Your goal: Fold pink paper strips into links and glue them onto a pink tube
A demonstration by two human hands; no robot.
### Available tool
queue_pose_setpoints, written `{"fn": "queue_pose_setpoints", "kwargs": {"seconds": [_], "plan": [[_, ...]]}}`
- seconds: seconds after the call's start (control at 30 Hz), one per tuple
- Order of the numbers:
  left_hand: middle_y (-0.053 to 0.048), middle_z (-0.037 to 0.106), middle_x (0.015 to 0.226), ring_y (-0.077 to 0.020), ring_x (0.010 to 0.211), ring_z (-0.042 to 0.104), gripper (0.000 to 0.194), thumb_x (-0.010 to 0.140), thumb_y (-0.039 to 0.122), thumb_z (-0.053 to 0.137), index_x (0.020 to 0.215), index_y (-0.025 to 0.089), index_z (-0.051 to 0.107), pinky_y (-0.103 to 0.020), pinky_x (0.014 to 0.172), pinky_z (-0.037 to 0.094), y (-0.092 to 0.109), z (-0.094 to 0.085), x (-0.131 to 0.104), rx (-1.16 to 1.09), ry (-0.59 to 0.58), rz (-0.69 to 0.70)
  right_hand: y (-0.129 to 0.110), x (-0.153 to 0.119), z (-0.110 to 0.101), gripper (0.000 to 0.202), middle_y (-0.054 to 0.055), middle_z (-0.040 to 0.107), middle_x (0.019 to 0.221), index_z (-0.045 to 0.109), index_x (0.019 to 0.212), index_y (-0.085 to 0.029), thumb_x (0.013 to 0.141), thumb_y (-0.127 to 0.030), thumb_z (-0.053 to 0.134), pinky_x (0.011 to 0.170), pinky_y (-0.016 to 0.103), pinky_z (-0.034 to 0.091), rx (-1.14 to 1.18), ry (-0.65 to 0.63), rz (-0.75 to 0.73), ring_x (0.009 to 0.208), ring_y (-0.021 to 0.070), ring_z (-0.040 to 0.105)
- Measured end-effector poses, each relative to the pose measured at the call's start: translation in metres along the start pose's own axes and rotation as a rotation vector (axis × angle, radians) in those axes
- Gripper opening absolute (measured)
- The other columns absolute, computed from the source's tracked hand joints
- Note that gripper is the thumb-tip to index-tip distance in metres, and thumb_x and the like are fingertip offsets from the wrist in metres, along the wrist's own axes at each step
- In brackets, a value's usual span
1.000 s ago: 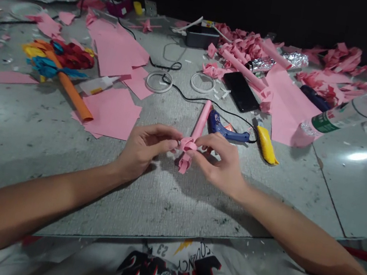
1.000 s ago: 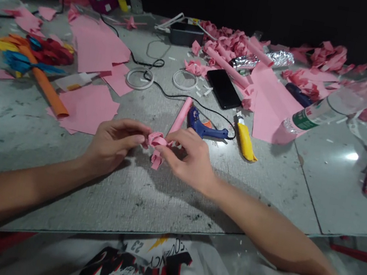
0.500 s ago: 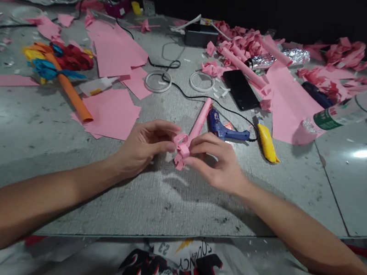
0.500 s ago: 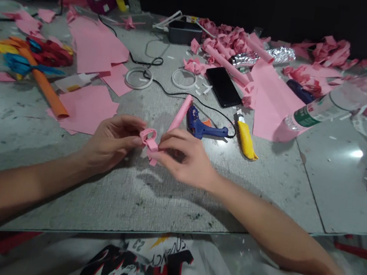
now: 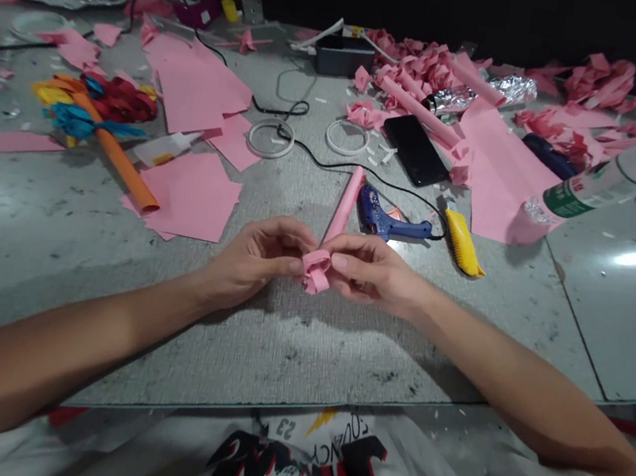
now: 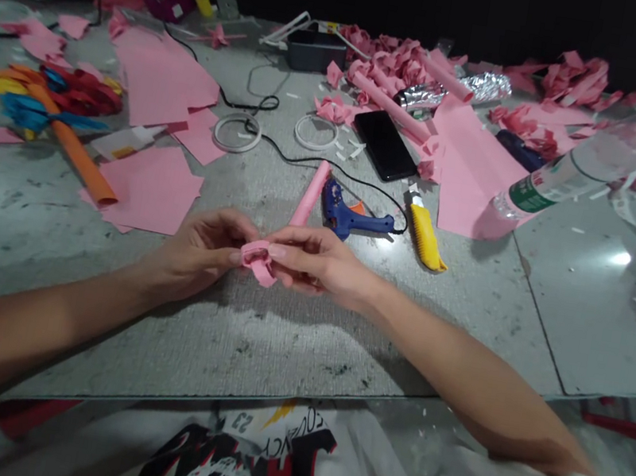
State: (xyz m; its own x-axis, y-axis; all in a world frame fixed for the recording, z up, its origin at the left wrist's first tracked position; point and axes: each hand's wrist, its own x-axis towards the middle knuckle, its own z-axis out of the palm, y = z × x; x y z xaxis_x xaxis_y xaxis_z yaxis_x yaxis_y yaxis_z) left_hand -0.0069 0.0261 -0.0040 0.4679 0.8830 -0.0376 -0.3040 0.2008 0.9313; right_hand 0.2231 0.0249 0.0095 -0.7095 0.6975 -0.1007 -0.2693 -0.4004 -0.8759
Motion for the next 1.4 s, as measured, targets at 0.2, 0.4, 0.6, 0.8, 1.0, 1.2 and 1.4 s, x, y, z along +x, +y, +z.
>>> {"fn": "queue_pose_setpoints", "kwargs": {"seconds": [0.2,0.4,0.6,0.8,1.0,1.2,1.4], "plan": [[-0.002,0.083,0.091,-0.0153,0.072,0.077,0.032,0.078,0.029,0.097,0.107,0.030,0.083,-0.023,0.064,0.064,-0.002,-0.002,0.000,-0.035,-0.104,0.025,0.003,0.000,-0.005,0.029,-0.006,0.065,0.066,0.073,0.106,-0.017,0.099,-0.045,0.078,0.034,0.017,0.022,0.010,-0.032,-0.015,0.040,0.0041,0.037],[-0.002,0.082,0.092,-0.0165,0.077,0.078,0.034,0.073,0.024,0.099,0.102,0.027,0.082,-0.024,0.069,0.066,-0.002,-0.002,0.001,0.016,-0.062,0.031,0.001,0.001,-0.006,0.028,-0.006,0.061,0.063,0.073,0.105,-0.016,0.100,-0.044,0.078,0.034,0.015,0.022,-0.008,-0.032,-0.008,0.042,0.0046,0.038],[-0.004,0.079,0.083,-0.0196,0.073,0.077,0.025,0.078,0.033,0.097,0.093,0.023,0.079,-0.031,0.069,0.066,0.001,0.001,-0.001,0.051,-0.096,-0.005,0.002,0.000,-0.007,0.032,-0.006,0.060,0.060,0.067,0.090,-0.016,0.101,-0.045,0.074,0.034,0.016,0.025,0.016,-0.052,0.045,0.041,0.0054,0.040],[-0.004,0.081,0.092,-0.0179,0.075,0.077,0.036,0.074,0.031,0.099,0.105,0.025,0.083,-0.030,0.070,0.065,-0.004,-0.001,-0.001,0.106,-0.066,0.068,0.004,0.003,-0.006,0.029,-0.004,0.064,0.064,0.070,0.090,-0.016,0.100,-0.044,0.077,0.042,0.019,0.043,-0.114,0.070,-0.087,0.047,0.0080,0.052],[-0.005,0.083,0.101,-0.0212,0.091,0.079,0.029,0.082,0.037,0.094,0.109,0.030,0.086,-0.035,0.084,0.066,0.007,0.003,-0.005,0.188,0.190,0.186,0.003,0.000,-0.006,0.022,0.006,0.077,0.108,0.076,0.120,-0.022,0.099,-0.022,0.070,0.064,0.026,0.057,-0.657,0.260,-0.379,0.078,0.0142,0.071],[-0.004,0.079,0.097,-0.0192,0.082,0.074,0.023,0.086,0.036,0.089,0.109,0.032,0.087,-0.034,0.075,0.064,0.020,0.001,-0.008,0.240,0.234,0.247,0.012,0.001,-0.016,0.066,0.012,0.062,0.157,0.058,0.155,-0.025,0.093,-0.002,0.057,0.103,0.041,0.059,-1.356,0.165,-0.427,0.136,0.0279,0.065],[-0.004,0.073,0.099,-0.0153,0.089,0.068,0.030,0.092,0.024,0.083,0.121,0.031,0.084,-0.027,0.077,0.061,0.049,-0.010,-0.017,0.480,0.118,0.534,0.011,0.011,-0.015,0.045,0.013,0.068,0.140,0.065,0.142,-0.019,0.100,-0.007,0.055,0.065,0.029,0.054,-1.750,0.253,-0.540,0.095,0.0198,0.073]]}}
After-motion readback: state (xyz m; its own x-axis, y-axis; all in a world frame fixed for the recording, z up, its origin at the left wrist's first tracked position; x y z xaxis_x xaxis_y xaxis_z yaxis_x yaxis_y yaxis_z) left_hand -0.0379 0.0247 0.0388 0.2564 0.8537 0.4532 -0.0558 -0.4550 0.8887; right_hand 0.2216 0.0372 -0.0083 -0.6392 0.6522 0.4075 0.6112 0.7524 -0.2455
